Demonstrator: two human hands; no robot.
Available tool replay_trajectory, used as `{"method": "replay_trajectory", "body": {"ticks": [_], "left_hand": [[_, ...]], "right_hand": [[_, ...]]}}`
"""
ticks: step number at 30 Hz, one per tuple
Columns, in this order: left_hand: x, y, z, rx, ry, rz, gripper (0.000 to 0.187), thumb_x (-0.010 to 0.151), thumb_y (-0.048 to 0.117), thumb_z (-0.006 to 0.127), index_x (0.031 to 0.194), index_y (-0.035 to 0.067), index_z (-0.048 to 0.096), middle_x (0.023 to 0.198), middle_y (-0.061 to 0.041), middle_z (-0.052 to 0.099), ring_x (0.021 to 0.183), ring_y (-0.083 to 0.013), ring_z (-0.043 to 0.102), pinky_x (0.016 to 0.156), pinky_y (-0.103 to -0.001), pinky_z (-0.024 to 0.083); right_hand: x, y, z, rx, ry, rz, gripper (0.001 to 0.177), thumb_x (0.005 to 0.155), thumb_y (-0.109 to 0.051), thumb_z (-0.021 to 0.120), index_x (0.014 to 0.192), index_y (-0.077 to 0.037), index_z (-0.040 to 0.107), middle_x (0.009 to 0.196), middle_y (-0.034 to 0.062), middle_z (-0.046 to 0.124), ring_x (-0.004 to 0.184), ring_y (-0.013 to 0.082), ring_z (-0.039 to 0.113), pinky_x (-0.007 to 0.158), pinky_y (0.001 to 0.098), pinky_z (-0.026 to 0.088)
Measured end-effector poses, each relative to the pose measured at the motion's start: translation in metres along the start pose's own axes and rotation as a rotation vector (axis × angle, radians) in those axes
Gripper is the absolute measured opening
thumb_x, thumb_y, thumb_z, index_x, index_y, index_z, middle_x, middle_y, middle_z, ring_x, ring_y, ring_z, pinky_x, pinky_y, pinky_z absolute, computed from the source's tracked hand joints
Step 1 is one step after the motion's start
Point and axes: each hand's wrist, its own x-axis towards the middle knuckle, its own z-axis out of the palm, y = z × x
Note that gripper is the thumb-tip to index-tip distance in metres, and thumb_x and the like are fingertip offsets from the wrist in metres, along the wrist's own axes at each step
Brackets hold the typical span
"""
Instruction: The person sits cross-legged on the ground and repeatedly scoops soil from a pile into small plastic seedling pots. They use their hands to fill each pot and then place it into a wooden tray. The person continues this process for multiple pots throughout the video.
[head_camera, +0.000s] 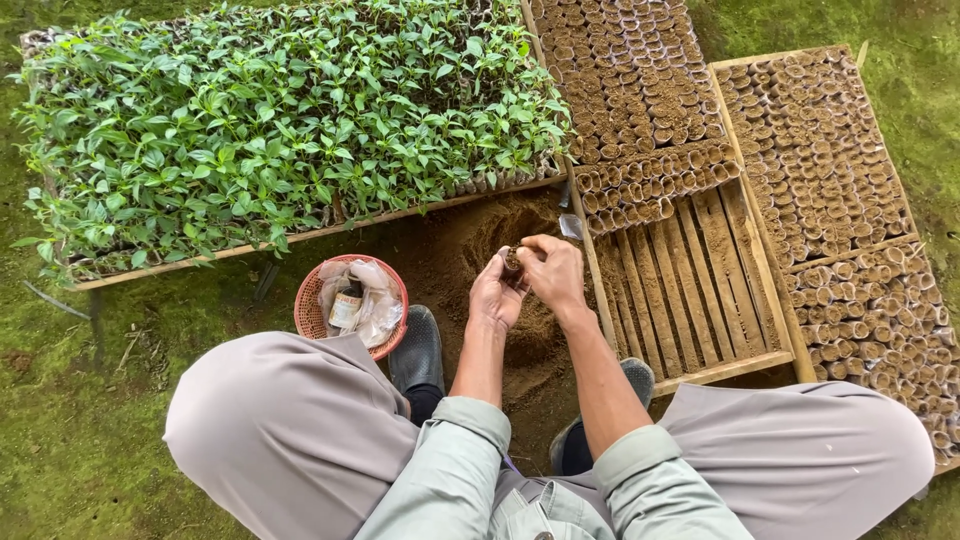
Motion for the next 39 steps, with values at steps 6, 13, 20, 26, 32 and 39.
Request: {"method": "replay_trajectory", "body": {"ticks": [6, 13, 20, 26, 32, 39], "left_hand": [[-0.017, 0.004, 0.013, 0.061, -0.024, -0.005, 0.027, 0.105, 0.025, 0.06, 0.127, 0.012, 0.069, 0.106, -0.014, 0.072, 0.088, -0.0275, 0.072, 0.079, -0.043, 0.064], [0.008, -0.008, -0.009, 0.051, -0.002, 0.038, 0.03, 0.105, 0.02, 0.06, 0.131, 0.007, 0.068, 0.114, -0.015, 0.073, 0.1, -0.027, 0.07, 0.092, -0.046, 0.06], [0.018, -0.024, -0.01, 0.074, -0.013, 0.023, 0.029, 0.103, 0.02, 0.064, 0.128, 0.006, 0.069, 0.115, -0.017, 0.073, 0.102, -0.0308, 0.071, 0.094, -0.048, 0.06], [0.013, -0.052, 0.021, 0.422, -0.098, -0.036, 0.036, 0.102, 0.027, 0.062, 0.136, 0.015, 0.06, 0.122, -0.019, 0.069, 0.107, -0.0334, 0.069, 0.09, -0.048, 0.061], [0.023, -0.114, 0.065, 0.789, -0.192, -0.087, 0.046, 0.102, 0.036, 0.06, 0.144, 0.023, 0.05, 0.13, -0.02, 0.065, 0.112, -0.0362, 0.068, 0.087, -0.048, 0.062], [0.059, -0.204, 0.123, 1.207, -0.318, -0.145, 0.059, 0.101, 0.046, 0.058, 0.155, 0.034, 0.038, 0.139, -0.023, 0.061, 0.118, -0.0398, 0.065, 0.082, -0.048, 0.063]], "right_hand": [[0.002, 0.026, 0.015, 0.001, 0.068, 0.028, 0.031, 0.083, -0.038, 0.08, 0.102, -0.013, 0.08, 0.084, 0.0105, 0.077, 0.084, 0.0317, 0.074, 0.076, 0.0487, 0.056], [-0.004, 0.024, 0.021, -0.086, 0.029, 0.055, 0.036, 0.081, -0.031, 0.081, 0.11, -0.009, 0.077, 0.081, 0.0124, 0.072, 0.085, 0.0355, 0.072, 0.08, 0.0511, 0.055], [-0.002, 0.046, 0.027, 0.036, 0.119, 0.067, 0.02, 0.083, -0.025, 0.079, 0.1, -0.015, 0.078, 0.081, 0.009, 0.074, 0.076, 0.0269, 0.072, 0.072, 0.0401, 0.056], [0.007, 0.068, 0.006, 0.291, 0.146, 0.226, 0.018, 0.09, -0.014, 0.071, 0.105, -0.01, 0.079, 0.086, 0.0141, 0.075, 0.063, 0.0227, 0.074, 0.055, 0.0326, 0.06], [0.038, 0.128, -0.038, 0.446, 0.352, 0.328, 0.016, 0.092, -0.009, 0.07, 0.104, -0.006, 0.081, 0.084, 0.0155, 0.076, 0.068, 0.0169, 0.069, 0.058, 0.0337, 0.058], [0.091, 0.161, -0.123, 0.56, 0.665, 0.339, 0.014, 0.092, -0.011, 0.072, 0.103, -0.01, 0.081, 0.079, 0.0044, 0.075, 0.067, 0.0062, 0.06, 0.063, 0.0239, 0.054]]}}
